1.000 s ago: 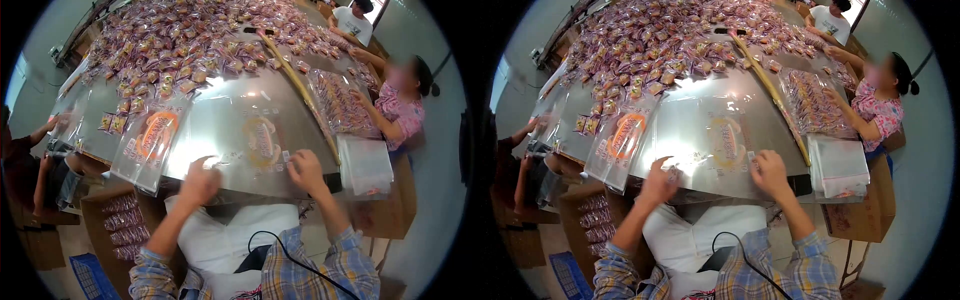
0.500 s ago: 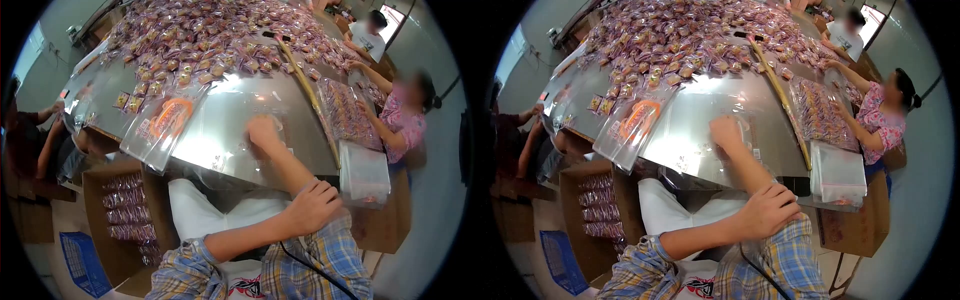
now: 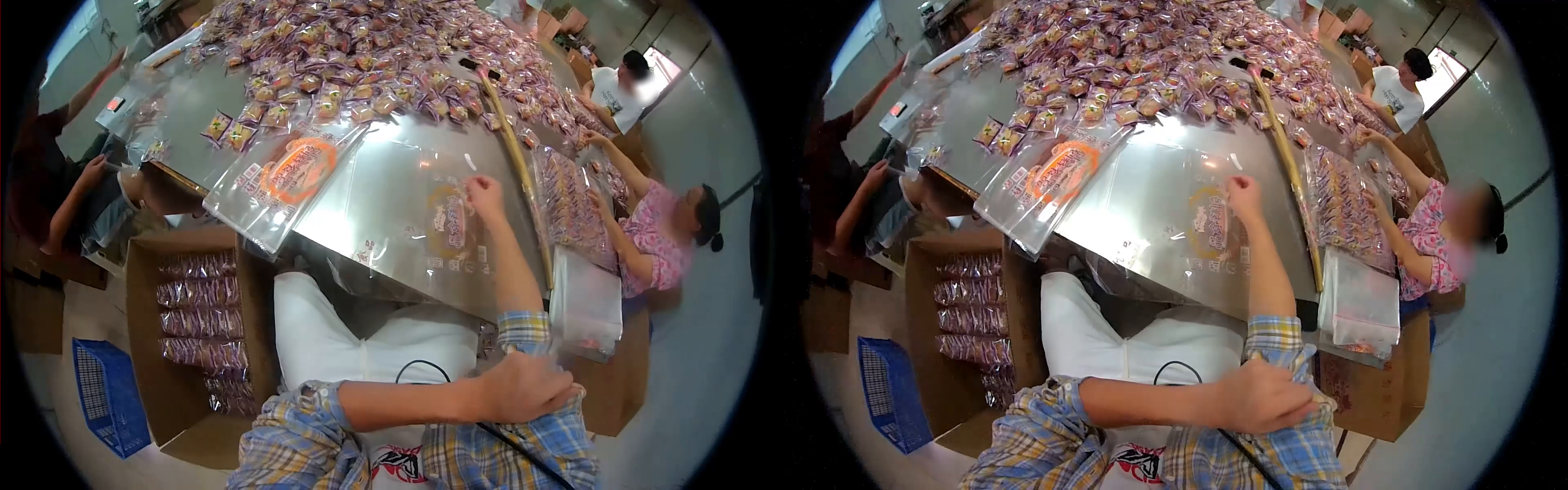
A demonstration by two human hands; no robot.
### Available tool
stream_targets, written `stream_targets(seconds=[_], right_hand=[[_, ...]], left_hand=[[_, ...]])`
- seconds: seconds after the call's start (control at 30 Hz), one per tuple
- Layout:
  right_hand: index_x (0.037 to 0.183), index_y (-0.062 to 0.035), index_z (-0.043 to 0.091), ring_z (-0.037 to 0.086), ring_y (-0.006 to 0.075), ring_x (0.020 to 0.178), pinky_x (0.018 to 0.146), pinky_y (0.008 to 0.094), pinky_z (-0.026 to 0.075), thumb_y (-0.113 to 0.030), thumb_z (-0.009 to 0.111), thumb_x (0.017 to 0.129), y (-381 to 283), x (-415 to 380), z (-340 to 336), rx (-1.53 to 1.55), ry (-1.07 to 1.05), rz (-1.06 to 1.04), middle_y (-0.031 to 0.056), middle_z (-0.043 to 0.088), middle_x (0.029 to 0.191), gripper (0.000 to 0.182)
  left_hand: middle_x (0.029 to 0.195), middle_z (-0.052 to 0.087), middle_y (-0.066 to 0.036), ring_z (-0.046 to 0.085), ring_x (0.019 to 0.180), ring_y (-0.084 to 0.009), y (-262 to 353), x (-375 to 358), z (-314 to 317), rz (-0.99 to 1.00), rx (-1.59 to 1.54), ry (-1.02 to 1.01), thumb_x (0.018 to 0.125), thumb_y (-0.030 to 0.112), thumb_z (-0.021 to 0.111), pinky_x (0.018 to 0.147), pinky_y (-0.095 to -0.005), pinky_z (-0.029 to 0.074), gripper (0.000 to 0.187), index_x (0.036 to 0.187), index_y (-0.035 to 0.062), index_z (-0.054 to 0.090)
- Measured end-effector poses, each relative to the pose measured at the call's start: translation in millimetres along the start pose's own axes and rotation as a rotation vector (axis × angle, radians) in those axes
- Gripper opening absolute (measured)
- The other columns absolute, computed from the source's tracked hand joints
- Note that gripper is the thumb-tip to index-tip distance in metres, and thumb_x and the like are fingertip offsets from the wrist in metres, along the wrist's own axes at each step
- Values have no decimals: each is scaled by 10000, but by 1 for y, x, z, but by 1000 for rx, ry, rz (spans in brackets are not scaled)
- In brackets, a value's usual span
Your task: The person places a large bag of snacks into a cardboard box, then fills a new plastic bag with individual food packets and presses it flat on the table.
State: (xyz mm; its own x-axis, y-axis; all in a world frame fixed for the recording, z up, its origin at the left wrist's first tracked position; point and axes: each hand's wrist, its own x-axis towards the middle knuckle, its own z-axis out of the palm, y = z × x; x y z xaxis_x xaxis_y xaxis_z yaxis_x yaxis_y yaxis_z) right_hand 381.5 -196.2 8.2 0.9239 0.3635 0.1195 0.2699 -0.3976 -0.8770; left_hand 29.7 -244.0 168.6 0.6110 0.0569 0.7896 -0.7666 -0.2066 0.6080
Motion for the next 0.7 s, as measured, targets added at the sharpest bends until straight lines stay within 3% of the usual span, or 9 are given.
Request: stream_targets(seconds=[0.1,0.23,0.33,0.37,0.47,0.5,0.6,0.67,0.7], right_hand=[[999,-137,676,617,142,706,564,300,507,-218,710,953,-7,11,-23,702,171,365,-8,636,833,100],[984,-129,654,606,140,708,563,278,502,-212,706,958,-10,10,-22,903,279,463,1,624,841,101],[976,-119,652,602,143,688,546,269,487,-210,699,962,-10,16,-21,853,293,503,5,617,840,103],[978,-106,651,599,147,681,535,268,477,-213,692,964,-9,16,-20,821,302,494,8,614,846,116],[938,-96,627,589,141,652,514,265,460,-211,687,967,1,11,-6,759,355,515,11,605,824,132],[917,-98,616,586,136,641,509,264,457,-207,687,966,-1,12,0,746,376,520,11,602,811,140],[872,-102,584,578,128,606,495,264,456,-213,705,955,-5,5,3,634,418,459,13,593,782,184],[867,-104,583,563,115,580,472,257,438,-223,705,958,2,12,-5,597,378,412,11,591,768,193],[864,-105,583,556,109,567,460,253,429,-228,706,959,8,14,-10,577,359,391,9,591,761,198]], left_hand=[[664,539,-99,567,595,-307,6,-8,-1,-14,-87,76,972,173,698,520,-423,445,180,855,52,635],[884,619,-132,632,832,-295,-6,-35,-7,-150,-165,51,975,158,697,715,-421,508,142,1008,31,643],[1134,602,-158,595,1064,-269,3,-50,-6,-460,-78,418,984,135,679,901,-406,476,269,1204,19,576],[1233,534,-146,524,1121,-207,-6,-67,3,-546,-4,398,1040,134,599,970,-368,430,286,1283,21,501],[1017,577,-140,539,853,-232,-20,-88,21,-686,-350,390,1111,221,536,694,-376,461,248,1239,11,508],[793,528,-122,494,700,-225,-16,-84,19,-860,-467,396,1138,235,473,647,-380,420,244,1099,2,537],[657,464,-117,463,595,-246,-20,-100,23,-802,-564,313,1138,231,463,613,-397,394,307,959,-2,550],[702,501,-131,467,620,-261,6,-82,14,-528,-337,326,1141,233,449,619,-383,395,358,897,-4,561],[736,510,-135,473,658,-239,14,-80,-1,-649,-565,156,1142,231,441,648,-373,404,346,931,-7,574]])
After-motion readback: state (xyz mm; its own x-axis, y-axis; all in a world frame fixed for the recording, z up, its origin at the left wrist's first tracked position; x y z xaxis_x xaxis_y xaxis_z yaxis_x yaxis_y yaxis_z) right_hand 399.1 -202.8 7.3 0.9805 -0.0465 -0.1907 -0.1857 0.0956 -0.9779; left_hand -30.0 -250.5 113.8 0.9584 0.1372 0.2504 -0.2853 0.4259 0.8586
